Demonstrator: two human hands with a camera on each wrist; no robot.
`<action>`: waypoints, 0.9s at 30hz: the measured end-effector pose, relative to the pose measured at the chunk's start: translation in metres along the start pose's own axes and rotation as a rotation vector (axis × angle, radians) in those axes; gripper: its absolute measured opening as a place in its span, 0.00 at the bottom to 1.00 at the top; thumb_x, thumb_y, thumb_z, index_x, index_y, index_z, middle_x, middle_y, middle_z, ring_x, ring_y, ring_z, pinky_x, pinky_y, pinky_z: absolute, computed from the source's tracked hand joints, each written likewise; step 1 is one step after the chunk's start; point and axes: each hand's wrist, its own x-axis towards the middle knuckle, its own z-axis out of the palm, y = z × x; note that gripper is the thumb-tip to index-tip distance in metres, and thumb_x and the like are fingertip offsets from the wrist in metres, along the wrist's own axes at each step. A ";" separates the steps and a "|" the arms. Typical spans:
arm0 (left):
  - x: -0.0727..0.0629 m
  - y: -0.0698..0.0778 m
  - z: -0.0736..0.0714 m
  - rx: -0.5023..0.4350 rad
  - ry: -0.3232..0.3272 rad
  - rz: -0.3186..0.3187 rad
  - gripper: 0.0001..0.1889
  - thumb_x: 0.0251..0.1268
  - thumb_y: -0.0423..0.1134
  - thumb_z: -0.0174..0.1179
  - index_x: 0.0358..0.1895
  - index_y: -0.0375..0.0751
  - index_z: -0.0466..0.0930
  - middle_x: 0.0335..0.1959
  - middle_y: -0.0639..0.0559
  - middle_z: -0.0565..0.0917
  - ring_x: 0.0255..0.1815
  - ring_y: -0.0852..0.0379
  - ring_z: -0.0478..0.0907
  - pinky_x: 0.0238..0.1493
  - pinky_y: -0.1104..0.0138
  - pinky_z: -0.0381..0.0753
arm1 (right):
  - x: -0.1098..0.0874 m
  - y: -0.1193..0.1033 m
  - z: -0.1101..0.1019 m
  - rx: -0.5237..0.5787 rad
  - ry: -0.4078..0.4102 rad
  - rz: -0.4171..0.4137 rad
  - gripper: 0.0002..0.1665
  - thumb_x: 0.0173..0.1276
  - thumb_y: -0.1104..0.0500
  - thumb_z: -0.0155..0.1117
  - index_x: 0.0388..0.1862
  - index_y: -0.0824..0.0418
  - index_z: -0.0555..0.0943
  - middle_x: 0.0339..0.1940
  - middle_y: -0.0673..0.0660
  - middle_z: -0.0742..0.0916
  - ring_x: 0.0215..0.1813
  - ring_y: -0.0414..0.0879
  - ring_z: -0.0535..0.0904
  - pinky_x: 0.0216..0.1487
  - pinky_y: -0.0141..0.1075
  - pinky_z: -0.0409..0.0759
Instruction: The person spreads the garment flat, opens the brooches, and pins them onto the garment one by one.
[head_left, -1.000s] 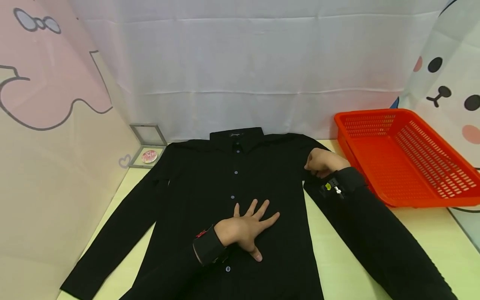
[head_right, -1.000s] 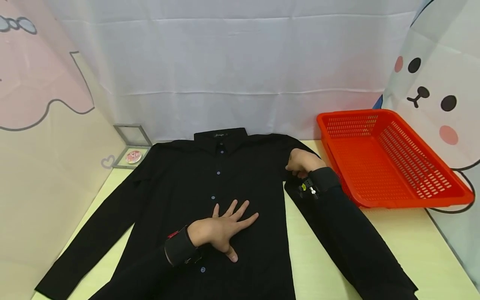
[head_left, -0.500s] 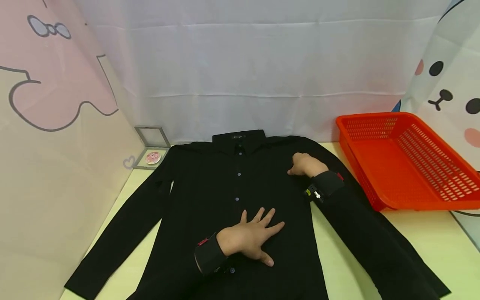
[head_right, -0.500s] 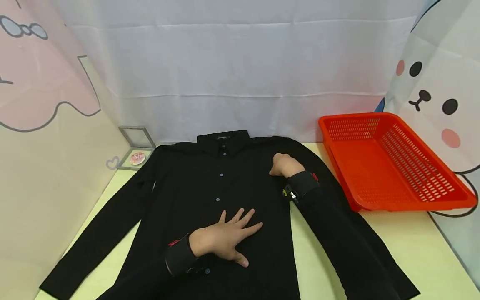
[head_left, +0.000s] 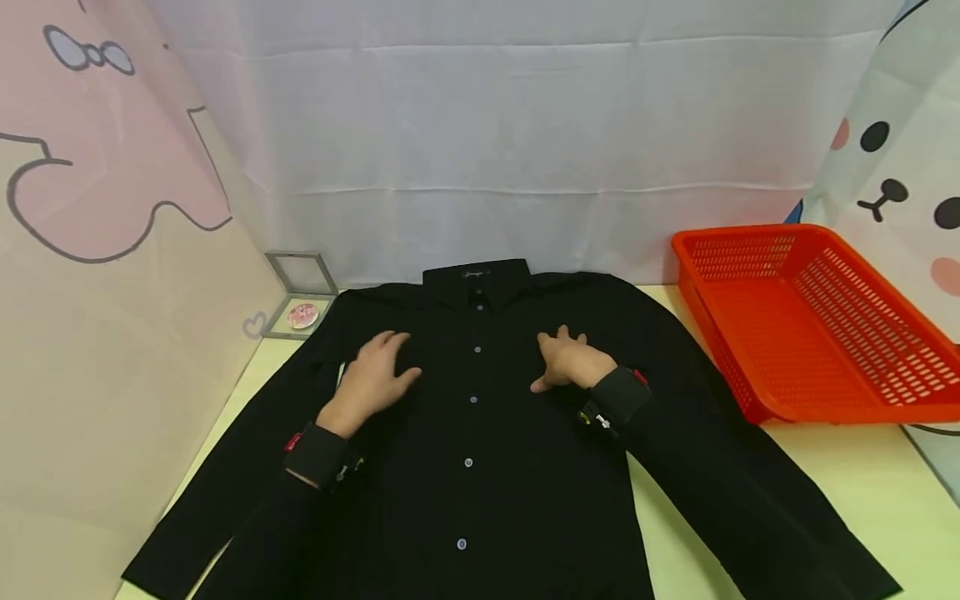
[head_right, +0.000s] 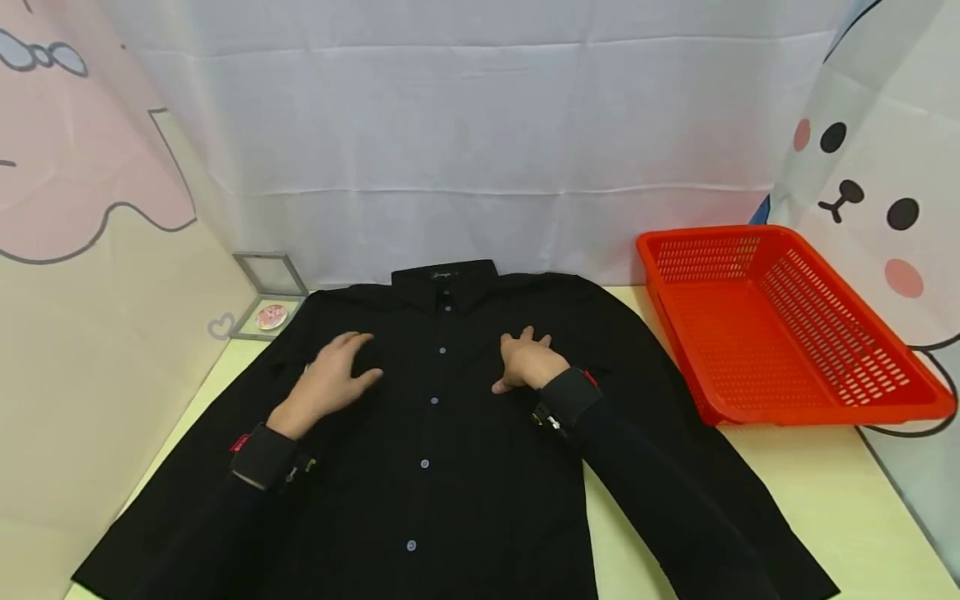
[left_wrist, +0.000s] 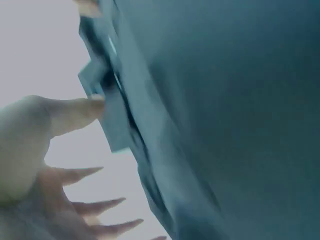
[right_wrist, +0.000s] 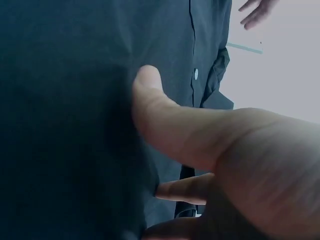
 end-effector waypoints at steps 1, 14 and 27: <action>-0.001 -0.013 -0.006 0.006 0.022 -0.089 0.39 0.73 0.50 0.63 0.78 0.32 0.61 0.76 0.25 0.62 0.72 0.24 0.65 0.64 0.32 0.71 | 0.000 0.000 0.000 0.004 -0.002 0.003 0.59 0.69 0.45 0.72 0.86 0.62 0.48 0.83 0.77 0.49 0.80 0.81 0.46 0.77 0.70 0.55; -0.007 -0.102 -0.040 -0.005 -0.132 -0.368 0.45 0.81 0.62 0.44 0.77 0.20 0.54 0.70 0.12 0.59 0.66 0.15 0.63 0.62 0.28 0.67 | 0.000 -0.001 -0.007 -0.035 -0.092 0.065 0.69 0.62 0.51 0.79 0.87 0.56 0.41 0.85 0.73 0.43 0.82 0.77 0.42 0.75 0.70 0.59; 0.039 -0.058 -0.012 0.107 -0.168 -0.206 0.37 0.79 0.54 0.53 0.79 0.33 0.59 0.79 0.25 0.55 0.80 0.22 0.47 0.71 0.23 0.45 | 0.002 0.000 -0.006 -0.032 -0.117 0.092 0.72 0.60 0.50 0.80 0.87 0.55 0.38 0.85 0.71 0.40 0.84 0.74 0.39 0.74 0.67 0.64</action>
